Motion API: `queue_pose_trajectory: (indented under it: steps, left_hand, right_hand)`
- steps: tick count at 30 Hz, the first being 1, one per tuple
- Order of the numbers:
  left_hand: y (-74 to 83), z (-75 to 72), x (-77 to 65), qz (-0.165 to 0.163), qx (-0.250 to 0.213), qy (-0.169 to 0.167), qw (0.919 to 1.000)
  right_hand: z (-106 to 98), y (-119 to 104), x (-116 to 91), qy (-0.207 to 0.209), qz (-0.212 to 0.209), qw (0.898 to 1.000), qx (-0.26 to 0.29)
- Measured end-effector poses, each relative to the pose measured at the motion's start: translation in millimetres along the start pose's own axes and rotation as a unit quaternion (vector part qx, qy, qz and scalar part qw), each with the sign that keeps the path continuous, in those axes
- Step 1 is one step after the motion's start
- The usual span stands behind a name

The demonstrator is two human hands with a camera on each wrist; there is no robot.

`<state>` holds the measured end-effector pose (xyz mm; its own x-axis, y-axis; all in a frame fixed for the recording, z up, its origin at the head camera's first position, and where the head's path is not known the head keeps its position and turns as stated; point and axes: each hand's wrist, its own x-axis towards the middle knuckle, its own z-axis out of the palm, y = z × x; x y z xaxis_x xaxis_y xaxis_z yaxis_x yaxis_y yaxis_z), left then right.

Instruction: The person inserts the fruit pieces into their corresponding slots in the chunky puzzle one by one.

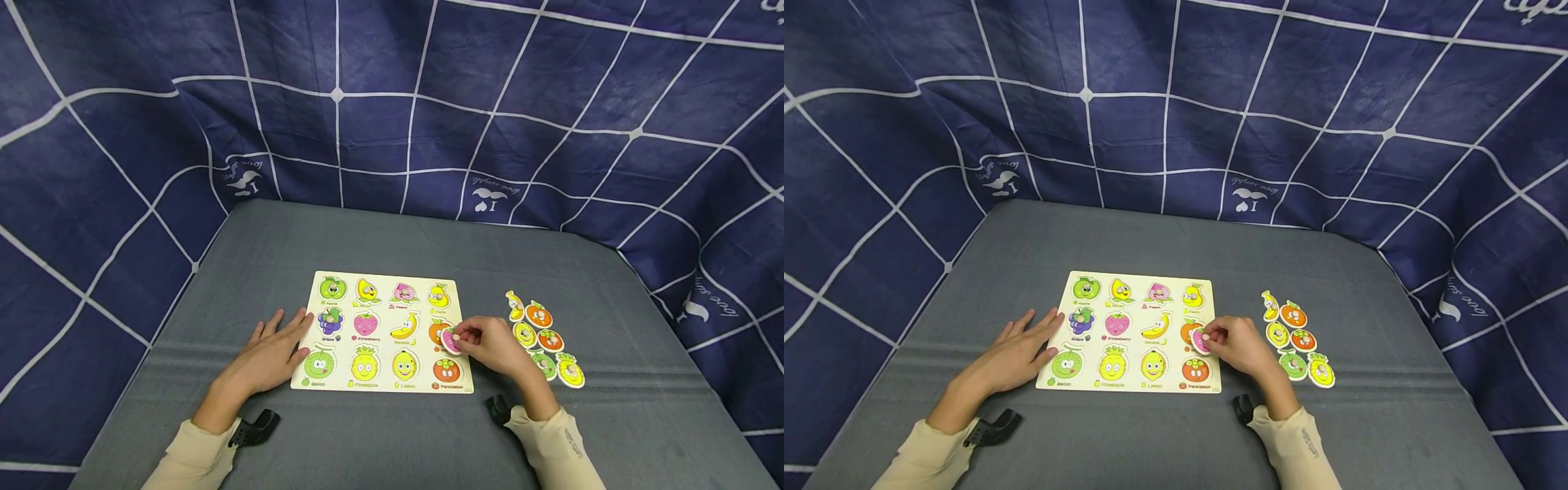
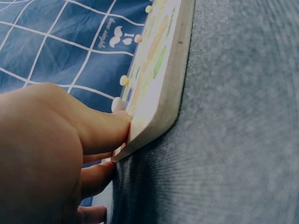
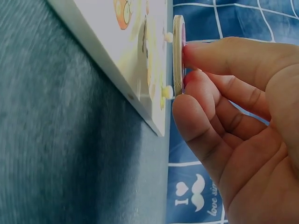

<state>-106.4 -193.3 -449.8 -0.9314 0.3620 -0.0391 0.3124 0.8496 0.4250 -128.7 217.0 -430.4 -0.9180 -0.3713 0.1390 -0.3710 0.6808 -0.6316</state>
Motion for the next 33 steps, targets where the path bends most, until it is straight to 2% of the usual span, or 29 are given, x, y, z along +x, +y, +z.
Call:
queue_pose_trajectory:
  steps: [10,17,33]
  left_hand:
    - [0.5,0.0,-0.1,-0.002,0.002,0.0,1.0]
    - [1.2,-1.0,-1.0,0.001,0.002,0.002,1.0]
    - [1.1,-1.7,-0.8,0.003,-0.002,0.004,1.0]
  right_hand:
    - [6,-5,9,-0.025,0.006,1.0,0.005]
    - [12,-9,15,-0.024,-0.012,1.0,0.009]
    - [23,-14,28,-0.031,-0.01,0.999,0.03]
